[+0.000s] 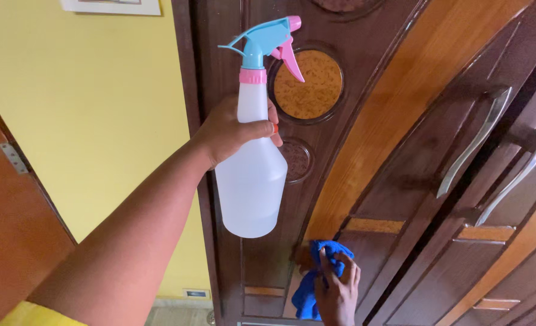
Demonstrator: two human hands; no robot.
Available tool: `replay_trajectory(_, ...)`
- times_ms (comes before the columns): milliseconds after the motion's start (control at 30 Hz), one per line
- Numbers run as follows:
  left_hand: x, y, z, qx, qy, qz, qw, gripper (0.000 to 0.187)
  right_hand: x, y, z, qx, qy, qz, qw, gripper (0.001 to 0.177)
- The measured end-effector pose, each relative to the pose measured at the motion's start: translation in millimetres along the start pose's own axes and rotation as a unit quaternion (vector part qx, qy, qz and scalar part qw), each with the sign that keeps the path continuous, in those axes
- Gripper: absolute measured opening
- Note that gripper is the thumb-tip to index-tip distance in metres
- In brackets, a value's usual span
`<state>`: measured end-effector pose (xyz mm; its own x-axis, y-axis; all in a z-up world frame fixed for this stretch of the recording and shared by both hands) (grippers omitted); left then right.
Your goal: The person cleans a wooden door by spraying a cleaning solution from a spray bottle and wiping the surface with a blue cloth. The person systematically wipes the door panels and handles while holding the spray bottle in the other hand.
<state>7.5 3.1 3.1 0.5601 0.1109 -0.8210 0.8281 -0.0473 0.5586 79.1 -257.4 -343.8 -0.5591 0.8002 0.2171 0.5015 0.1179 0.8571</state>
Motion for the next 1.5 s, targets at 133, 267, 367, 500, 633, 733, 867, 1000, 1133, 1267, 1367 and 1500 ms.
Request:
replay_trajectory(133,1,0,-1,0.003,-0.001,-0.003,1.000,0.019,18,5,2,0.039,0.024,-0.013,0.999,0.062)
replay_trajectory(267,4,2,-3,0.009,-0.017,0.006,1.000,0.019,34,8,0,0.065,0.029,-0.026,0.997,0.062)
replay_trajectory(367,7,2,-5,0.011,-0.015,0.010,1.000,0.018,46,11,0,0.068,0.048,-0.057,0.995,0.059)
replay_trajectory(500,11,4,-6,0.015,-0.028,0.008,0.999,0.016,68,16,1,0.076,0.064,-0.096,0.990,0.057)
replay_trajectory(633,12,4,-7,0.017,-0.036,0.001,0.999,0.016,91,21,3,0.086,0.072,-0.118,0.987,0.059)
replay_trajectory(733,11,3,-7,0.019,-0.034,0.006,0.999,0.015,108,25,4,0.092,0.094,-0.141,0.981,0.058)
replay_trajectory(867,8,2,-5,0.008,-0.013,-0.003,1.000,0.016,135,30,10,0.122,0.111,-0.176,0.971,0.058)
replay_trajectory(1000,5,1,-6,0.018,0.005,0.010,1.000,0.015,164,34,16,0.100,0.151,-0.208,0.961,0.061)
replay_trajectory(1133,9,2,-7,0.027,-0.023,0.013,0.999,0.015,181,31,26,0.097,0.118,-0.266,0.952,0.060)
replay_trajectory(1267,12,4,-10,0.036,-0.021,0.023,0.999,0.016,178,25,38,0.111,0.091,-0.293,0.945,0.058)
replay_trajectory(1367,15,5,-10,0.047,-0.019,0.026,0.998,0.016,165,18,39,0.142,0.076,-0.302,0.940,0.055)
replay_trajectory(1500,15,4,-11,0.049,-0.010,0.023,0.998,0.016,149,16,33,0.161,0.084,-0.291,0.939,0.058)
Point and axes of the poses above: each hand's wrist, its own y-axis towards the middle knuckle, its own z-axis out of the palm, x = y × z, the point moved 1 cm from there along y, towards the middle knuckle, and after that the axes turned 13 degrees about -y, right-handed, at the moved point
